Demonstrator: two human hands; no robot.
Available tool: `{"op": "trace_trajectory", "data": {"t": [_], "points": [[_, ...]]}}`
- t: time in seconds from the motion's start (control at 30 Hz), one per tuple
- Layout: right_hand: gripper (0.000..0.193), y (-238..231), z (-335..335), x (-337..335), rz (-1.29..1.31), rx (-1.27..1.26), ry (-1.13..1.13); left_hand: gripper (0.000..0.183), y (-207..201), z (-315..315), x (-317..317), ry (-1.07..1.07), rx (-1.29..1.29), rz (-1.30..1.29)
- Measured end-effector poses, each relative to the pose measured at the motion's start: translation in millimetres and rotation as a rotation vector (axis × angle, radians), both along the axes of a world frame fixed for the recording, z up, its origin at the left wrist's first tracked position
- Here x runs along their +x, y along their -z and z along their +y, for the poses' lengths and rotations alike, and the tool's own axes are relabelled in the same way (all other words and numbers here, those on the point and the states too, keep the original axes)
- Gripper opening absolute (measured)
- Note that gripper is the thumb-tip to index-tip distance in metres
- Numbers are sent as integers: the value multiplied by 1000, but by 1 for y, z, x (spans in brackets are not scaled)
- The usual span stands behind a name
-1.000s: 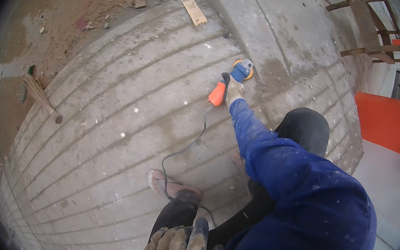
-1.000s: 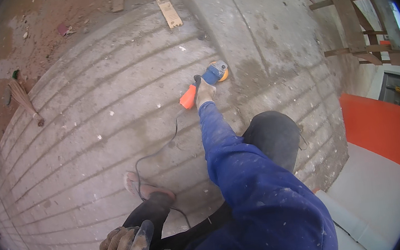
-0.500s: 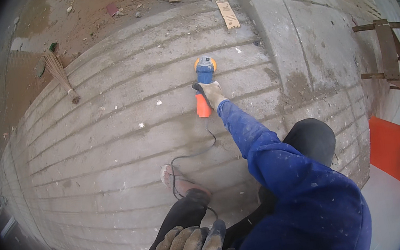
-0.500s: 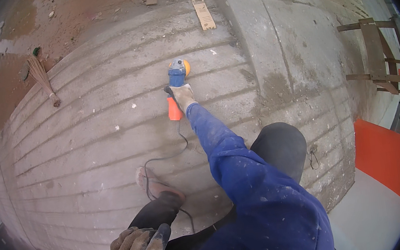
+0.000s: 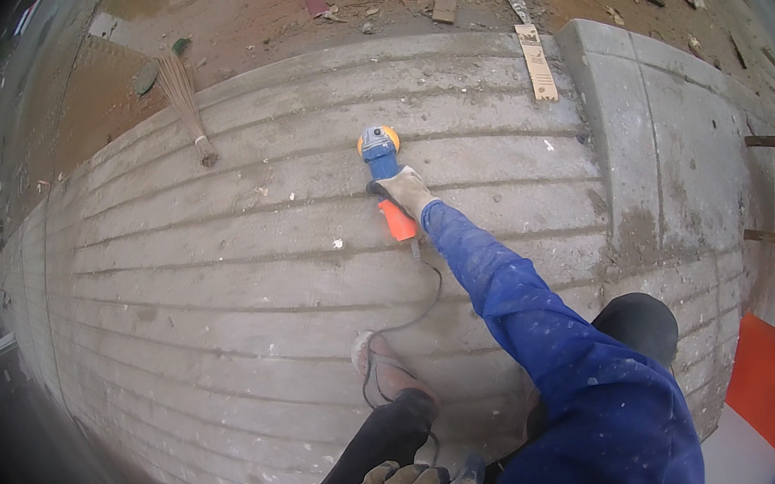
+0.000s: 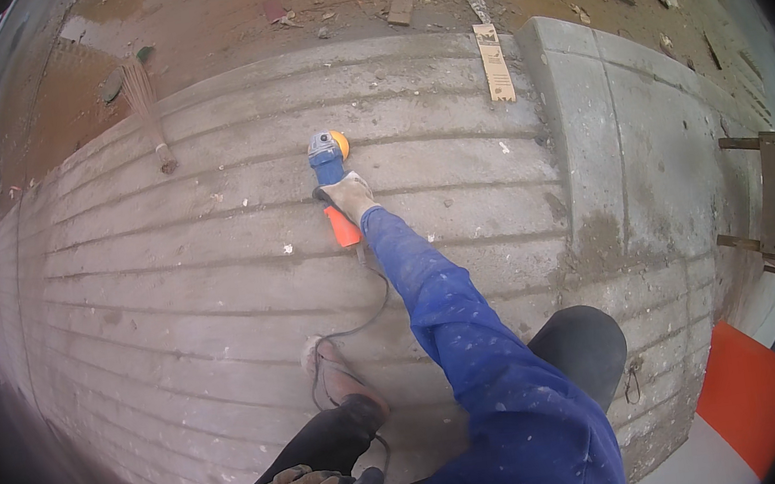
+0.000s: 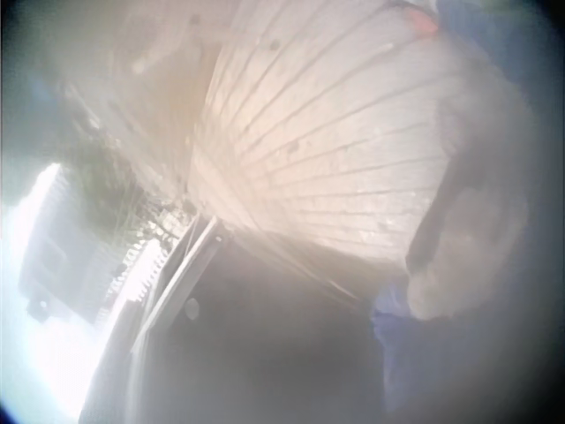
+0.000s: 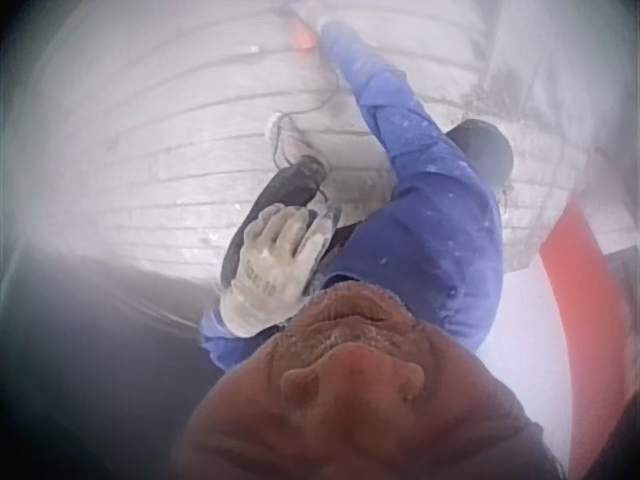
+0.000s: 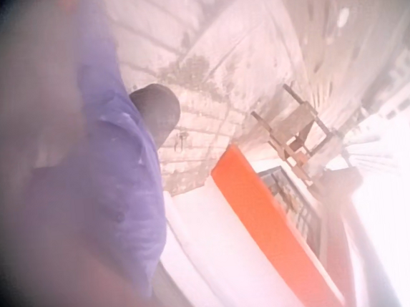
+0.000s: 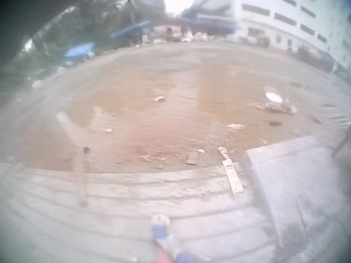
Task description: The person uses an angle grinder to smooth a concrete floor, moving the tool across the surface to create linear grooves. After grinding, the person sweeps the area with a broom to clear dust and debris.
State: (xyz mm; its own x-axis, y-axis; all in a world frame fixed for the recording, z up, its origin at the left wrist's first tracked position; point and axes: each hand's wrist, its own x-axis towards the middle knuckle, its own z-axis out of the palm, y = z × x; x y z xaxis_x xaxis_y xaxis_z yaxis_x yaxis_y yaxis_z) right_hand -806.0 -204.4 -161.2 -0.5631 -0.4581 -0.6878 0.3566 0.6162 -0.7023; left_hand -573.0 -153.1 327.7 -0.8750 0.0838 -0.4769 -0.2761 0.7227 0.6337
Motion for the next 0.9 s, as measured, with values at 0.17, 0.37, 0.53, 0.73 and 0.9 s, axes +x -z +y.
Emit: {"op": "trace_trajectory", "data": {"t": [0.17,0.37,0.53,0.73,0.9], "points": [[33,43,-1,-74,-42,-30,185,62,5,-9,10,-103,62,-107],[40,58,85,-147,-30,-19,470,64,9,-20,19,-167,39,-18],[38,58,122,-167,-93,-174,688,58,9,-30,27,-160,103,-82],[37,47,66,-149,-111,-183,432,51,19,-20,29,-195,-39,47],[34,52,-27,-86,-98,-30,166,47,17,-24,30,-167,-6,39]]}}
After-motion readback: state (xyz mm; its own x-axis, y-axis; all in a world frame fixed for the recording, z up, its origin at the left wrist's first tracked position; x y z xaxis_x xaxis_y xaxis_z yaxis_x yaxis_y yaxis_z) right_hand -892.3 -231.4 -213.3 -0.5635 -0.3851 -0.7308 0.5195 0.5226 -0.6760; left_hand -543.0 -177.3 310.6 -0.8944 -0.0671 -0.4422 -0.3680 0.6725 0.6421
